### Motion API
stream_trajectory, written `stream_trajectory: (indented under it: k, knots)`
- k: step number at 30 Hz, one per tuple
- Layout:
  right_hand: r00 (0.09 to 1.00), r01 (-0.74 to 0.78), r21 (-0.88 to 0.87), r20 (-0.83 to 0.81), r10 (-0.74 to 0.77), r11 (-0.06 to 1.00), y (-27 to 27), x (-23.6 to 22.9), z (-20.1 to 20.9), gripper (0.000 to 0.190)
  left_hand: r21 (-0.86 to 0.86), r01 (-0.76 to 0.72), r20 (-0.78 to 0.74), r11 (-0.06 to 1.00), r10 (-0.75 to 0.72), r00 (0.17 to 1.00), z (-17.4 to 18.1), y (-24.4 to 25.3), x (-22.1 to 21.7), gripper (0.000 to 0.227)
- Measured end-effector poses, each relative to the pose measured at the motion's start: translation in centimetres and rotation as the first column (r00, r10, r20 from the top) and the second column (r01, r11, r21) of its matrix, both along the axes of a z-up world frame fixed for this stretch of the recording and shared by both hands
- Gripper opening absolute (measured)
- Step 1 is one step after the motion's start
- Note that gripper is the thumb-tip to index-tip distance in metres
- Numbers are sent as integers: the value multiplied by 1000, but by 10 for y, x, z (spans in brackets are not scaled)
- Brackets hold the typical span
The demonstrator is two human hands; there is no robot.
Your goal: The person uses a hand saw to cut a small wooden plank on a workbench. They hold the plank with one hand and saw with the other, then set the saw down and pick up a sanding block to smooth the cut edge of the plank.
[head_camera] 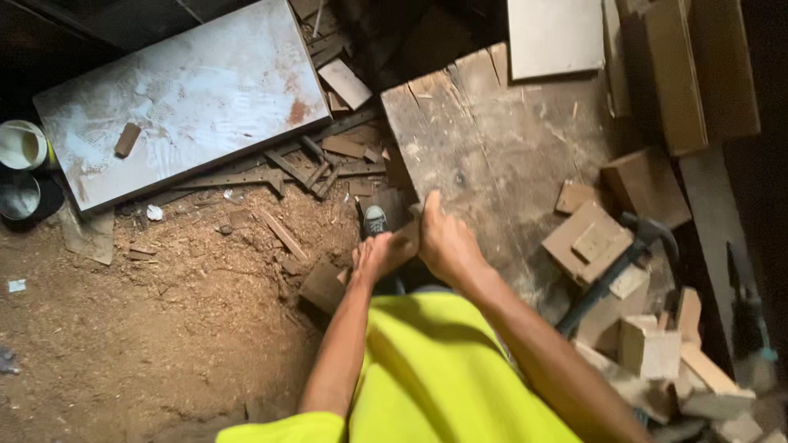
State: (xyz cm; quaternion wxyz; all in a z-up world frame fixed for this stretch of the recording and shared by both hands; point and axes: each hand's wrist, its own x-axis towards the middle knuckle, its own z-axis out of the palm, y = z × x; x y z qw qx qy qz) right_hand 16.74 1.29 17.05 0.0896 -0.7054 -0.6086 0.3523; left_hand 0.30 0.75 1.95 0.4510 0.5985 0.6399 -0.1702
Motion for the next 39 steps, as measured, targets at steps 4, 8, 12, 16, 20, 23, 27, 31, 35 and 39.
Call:
stream_trajectory:
  k: [4,8,12,16,20,23,27,31,35,39]
  knots:
    - [981,-1,71,-195,15,997,-13,14,16,29,110,-13,59,994,6,998,2,8,-6,51]
    - [967,122,-77,-215,-135,990,-34,47,62,29,254,9,176,967,-56,983,-6,4,-7,53]
    - [938,232,-121,-235,-255,965,-56,56,95,26,67,101,86,993,-106,991,-8,14,11,61]
    - [942,233,-78,-229,-245,969,-77,61,106,31,20,2,203,1000,-6,979,10,11,12,59]
    - [894,309,-189,-277,-352,932,-108,85,114,28,-90,-52,247,995,73,966,50,10,2,52]
    - [867,372,-36,-343,-361,928,-133,106,118,28,-169,-94,198,981,127,972,84,12,-5,45]
    - [823,482,73,-379,-423,873,-148,118,92,34,-1,-111,323,994,106,941,89,25,7,42]
    - [829,495,331,-457,-322,804,-159,124,57,38,-375,-254,502,892,425,753,59,39,17,44]
    - [696,689,382,-588,-413,616,-184,135,38,39,-526,-227,500,820,514,697,43,45,14,46]
    - [568,810,378,-696,-439,448,-197,147,20,35,-583,-181,602,792,570,558,59,27,21,42]
